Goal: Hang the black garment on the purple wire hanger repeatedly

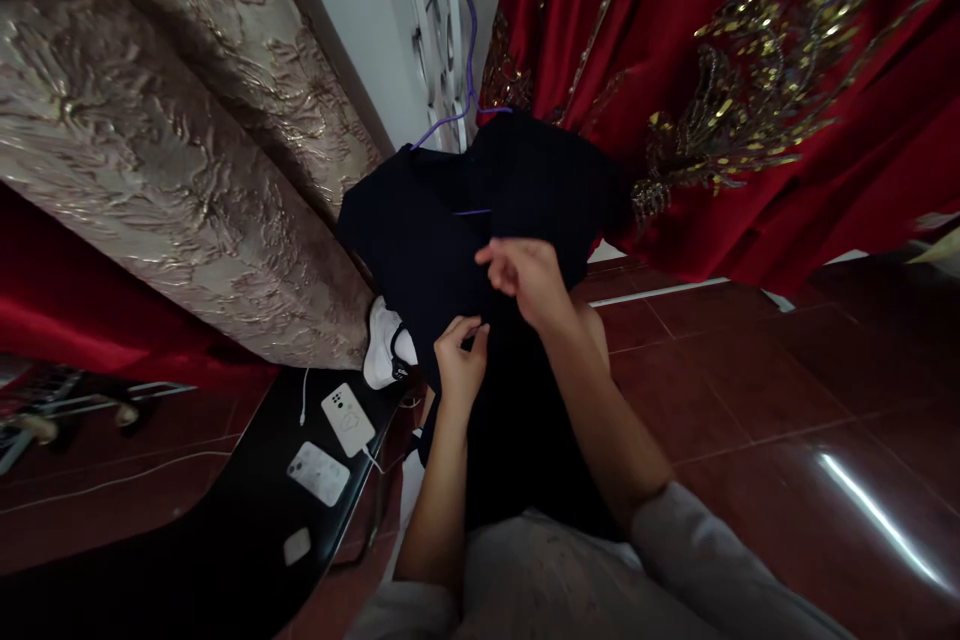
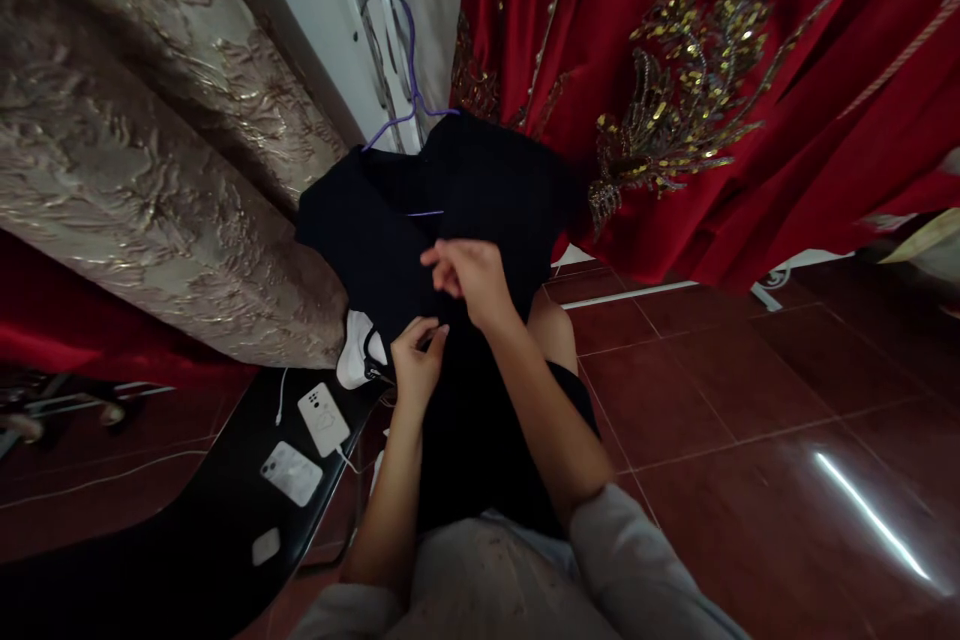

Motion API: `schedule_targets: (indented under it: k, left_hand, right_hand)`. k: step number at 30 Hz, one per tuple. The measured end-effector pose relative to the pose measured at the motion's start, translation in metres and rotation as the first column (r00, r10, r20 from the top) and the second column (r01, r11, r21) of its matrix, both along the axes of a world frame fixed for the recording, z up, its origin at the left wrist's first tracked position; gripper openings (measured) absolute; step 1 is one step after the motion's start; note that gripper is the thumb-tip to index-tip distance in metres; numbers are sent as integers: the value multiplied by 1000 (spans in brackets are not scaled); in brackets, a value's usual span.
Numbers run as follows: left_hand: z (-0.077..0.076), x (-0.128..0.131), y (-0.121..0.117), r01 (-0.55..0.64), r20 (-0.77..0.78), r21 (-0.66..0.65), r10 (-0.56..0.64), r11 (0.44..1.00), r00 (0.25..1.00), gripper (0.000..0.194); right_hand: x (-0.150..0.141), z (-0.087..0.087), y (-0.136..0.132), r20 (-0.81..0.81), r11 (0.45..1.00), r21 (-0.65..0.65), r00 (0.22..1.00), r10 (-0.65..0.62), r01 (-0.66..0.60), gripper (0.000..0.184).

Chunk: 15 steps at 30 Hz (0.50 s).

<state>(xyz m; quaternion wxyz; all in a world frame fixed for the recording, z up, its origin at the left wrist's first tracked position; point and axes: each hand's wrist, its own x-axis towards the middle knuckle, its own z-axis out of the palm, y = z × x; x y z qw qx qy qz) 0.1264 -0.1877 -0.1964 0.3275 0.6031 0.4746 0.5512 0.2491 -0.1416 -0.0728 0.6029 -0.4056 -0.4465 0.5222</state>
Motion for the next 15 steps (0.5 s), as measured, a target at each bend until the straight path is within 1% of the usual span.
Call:
schedule_targets:
  k: [2,3,4,5,6,7,8,9,10,11,13,14,15]
  left_hand:
    - [-7,5,11,1,-23,-16,-2,1000,1000,13]
    - [-7,5,18,14,-36,-24,-15,1000,999,14]
    - [-5,5,24,33,-51,-33,-35,999,998,14]
    - [0,3,31,61,-70,-46,-64,997,996,13]
    - [9,0,37,102,-98,-59,-108,993,989,10]
    - [21,-4,42,153,-136,-64,-160,986,978,6]
    - [37,-8,46,198,-171,-55,-204,979,964,3]
    - [55,-11,50,235,-202,-25,-235,972,951,9]
    - [75,-15,52,245,-212,37,-232,969,949,16]
    - [95,-17,55,217,-177,118,-194,969,965,22]
    - [133,-19,60,103,-26,250,-100,963,995,36]
    - [149,-18,63,67,23,277,-76,959,997,39]
    - [162,-17,67,58,40,292,-72,955,997,38]
  right_hand:
    - [-2,33,26,-42,994,65,996,-81,83,33]
    - [-4,47,35,-41,992,87,996,-84,88,35]
    - [-6,57,41,-38,990,110,996,-86,90,37]
    - [-8,63,44,-30,988,133,996,-81,84,38]
    - [-10,66,44,-23,985,155,997,-73,76,39]
    - [-11,66,42,-15,982,174,998,-66,68,40]
    - [-11,65,39,-7,980,188,998,-60,60,40]
    - [-10,62,35,3,979,197,999,-52,51,40]
    - [-8,60,32,15,978,204,999,-42,38,40]
    - [-6,60,29,29,978,209,999,-33,26,39]
    - [-3,64,26,61,975,220,998,-22,8,39]
    - [-1,67,25,80,974,227,997,-20,1,38]
    - [0,71,26,102,972,236,994,-25,0,37]
